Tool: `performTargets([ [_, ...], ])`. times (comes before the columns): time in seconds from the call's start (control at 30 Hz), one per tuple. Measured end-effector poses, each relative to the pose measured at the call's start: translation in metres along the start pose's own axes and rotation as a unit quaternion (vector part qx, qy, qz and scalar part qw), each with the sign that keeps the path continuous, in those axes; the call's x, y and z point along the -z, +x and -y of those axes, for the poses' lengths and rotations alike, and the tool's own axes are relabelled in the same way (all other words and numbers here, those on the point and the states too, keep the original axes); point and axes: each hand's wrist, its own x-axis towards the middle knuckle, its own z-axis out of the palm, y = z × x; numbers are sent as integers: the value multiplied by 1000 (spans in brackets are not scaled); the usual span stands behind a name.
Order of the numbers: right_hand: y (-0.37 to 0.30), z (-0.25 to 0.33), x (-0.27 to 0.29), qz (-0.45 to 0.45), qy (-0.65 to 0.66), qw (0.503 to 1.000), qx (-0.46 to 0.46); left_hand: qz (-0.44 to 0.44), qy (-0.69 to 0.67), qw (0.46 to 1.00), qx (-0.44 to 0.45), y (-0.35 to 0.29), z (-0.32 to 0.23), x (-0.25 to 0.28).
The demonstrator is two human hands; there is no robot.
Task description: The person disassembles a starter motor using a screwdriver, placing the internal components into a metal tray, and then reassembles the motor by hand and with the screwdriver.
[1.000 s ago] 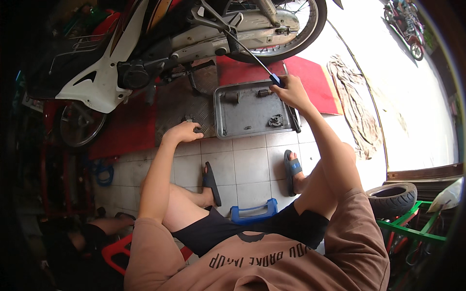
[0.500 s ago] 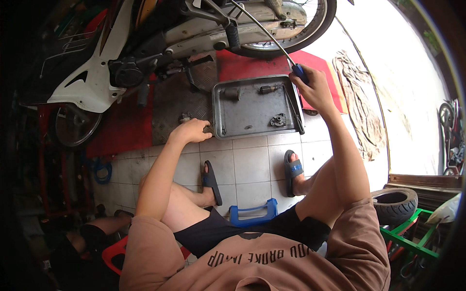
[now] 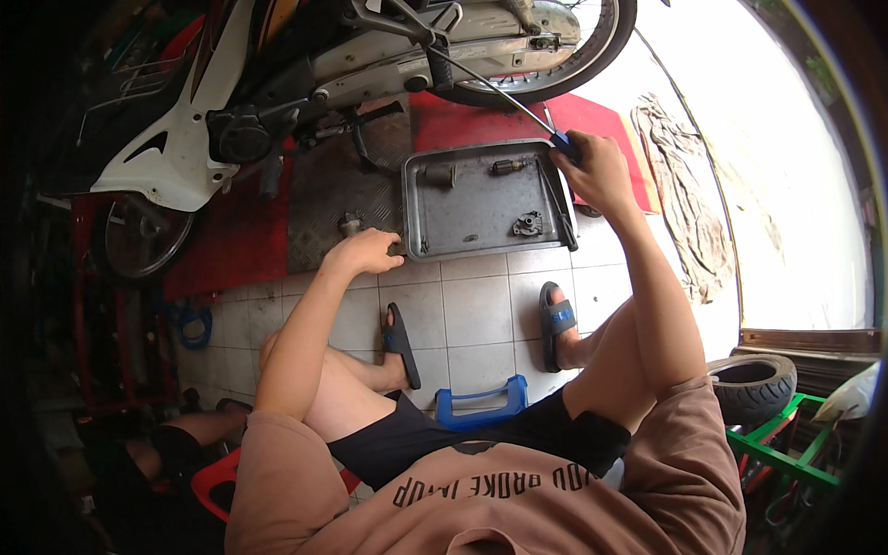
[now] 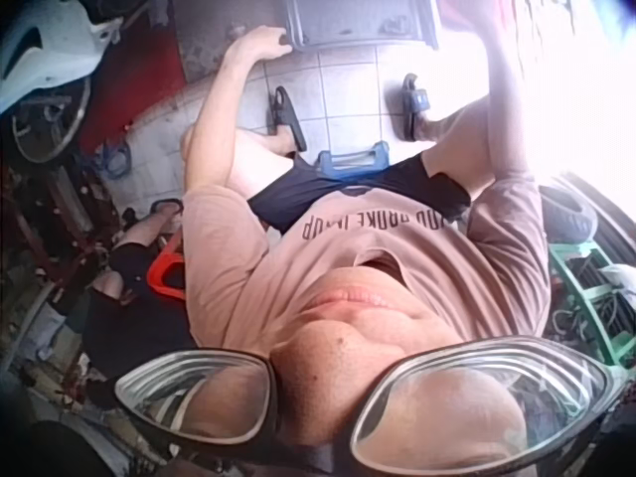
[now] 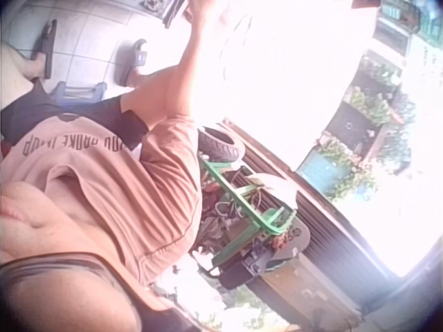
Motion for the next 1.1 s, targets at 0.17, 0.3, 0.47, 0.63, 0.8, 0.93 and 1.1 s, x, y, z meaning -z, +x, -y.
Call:
performTargets([
  [0.17, -3, -5, -4, -25, 67, 997, 39, -4, 14, 1000, -5, 0, -4, -2],
  [0.3, -3, -8, -6, 61, -13, 998, 26, 2, 17, 1000, -1, 3, -7, -5],
  [0.47, -10, -11, -13, 142, -133, 978, 69, -15, 17, 1000, -10, 3, -10, -14],
  [0.63, -16, -34, -26, 303, -176, 934, 69, 22, 33, 999, -8, 3, -24, -1],
  [0.8, -15, -37, -47, 277, -218, 933, 76, 13, 48, 999, -13, 10, -15, -10],
  [0.93, -15, -32, -41, 229, -215, 947, 75, 26, 35, 999, -27, 7, -19, -7],
  [1.1, -9, -26, -39, 173, -205, 963, 35, 34, 55, 998, -23, 12, -19, -16],
])
